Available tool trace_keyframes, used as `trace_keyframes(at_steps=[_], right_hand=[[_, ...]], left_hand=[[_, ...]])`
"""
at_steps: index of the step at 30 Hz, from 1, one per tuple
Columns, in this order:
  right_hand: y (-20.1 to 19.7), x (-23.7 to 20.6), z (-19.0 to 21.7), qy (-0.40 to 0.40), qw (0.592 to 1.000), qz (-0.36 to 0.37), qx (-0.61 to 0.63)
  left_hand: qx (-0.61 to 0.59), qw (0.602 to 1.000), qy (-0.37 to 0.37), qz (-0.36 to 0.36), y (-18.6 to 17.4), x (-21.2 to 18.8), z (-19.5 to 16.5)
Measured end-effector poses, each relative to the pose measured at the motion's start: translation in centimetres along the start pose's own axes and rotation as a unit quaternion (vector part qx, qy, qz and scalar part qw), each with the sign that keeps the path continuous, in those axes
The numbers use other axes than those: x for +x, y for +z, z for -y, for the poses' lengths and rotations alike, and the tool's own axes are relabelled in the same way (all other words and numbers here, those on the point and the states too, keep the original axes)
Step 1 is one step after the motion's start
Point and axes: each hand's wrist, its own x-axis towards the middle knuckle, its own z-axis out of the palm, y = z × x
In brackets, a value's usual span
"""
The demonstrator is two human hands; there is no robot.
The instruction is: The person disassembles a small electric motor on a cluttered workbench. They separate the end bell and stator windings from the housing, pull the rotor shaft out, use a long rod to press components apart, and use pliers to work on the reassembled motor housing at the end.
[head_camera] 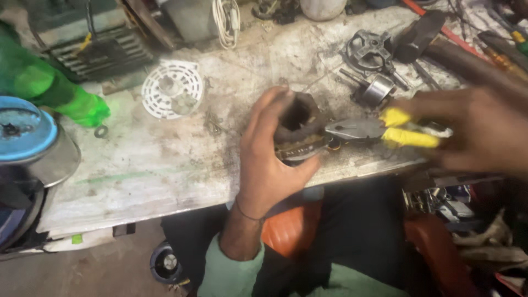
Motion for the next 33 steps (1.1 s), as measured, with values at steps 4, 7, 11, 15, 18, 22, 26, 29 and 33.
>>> trace_keyframes(at_steps=[4, 7, 11, 15, 18, 22, 26, 29, 33], right_hand=[[0.8, -0.9, -2.4, -0.048, 0.994, -0.061, 0.078], [1.9, -1.3, -3.7, -0.019, 0.995, -0.056, 0.086], [2.3, -1.1, -3.1, -0.040, 0.994, -0.066, 0.076], [0.3, -0.5, -0.7, -0.002, 1.000, -0.029, 0.002], [-1.4, -0.5, 0.8, -0.023, 0.998, -0.049, 0.032], [0.8, -0.3, 1.3, 0.013, 0.999, -0.044, -0.020], [2.5, -1.4, -0.7, 0.033, 0.997, -0.055, -0.032], [3.0, -1.7, -2.3, 0.053, 0.994, -0.083, -0.047], [2.8, -0.6, -3.6, 0.107, 0.983, -0.123, -0.081]], left_hand=[[-0.005, 1.000, -0.006, 0.002, 0.0, 0.0, 0.1], [-0.004, 1.000, -0.002, 0.001, 0.0, 0.0, 0.2], [-0.008, 1.000, -0.005, 0.003, 0.0, 0.0, 0.1], [0.014, 1.000, 0.011, 0.005, -0.1, 0.0, 0.5], [-0.060, 0.997, -0.050, 0.017, -0.3, 0.0, 1.3], [-0.238, 0.963, -0.126, -0.008, 0.0, -0.6, 2.0], [-0.319, 0.929, -0.186, -0.027, 0.2, -0.6, 2.6], [-0.351, 0.915, -0.194, -0.036, 0.2, -0.5, 2.8], [-0.383, 0.899, -0.205, -0.051, 0.1, -0.5, 2.6]])
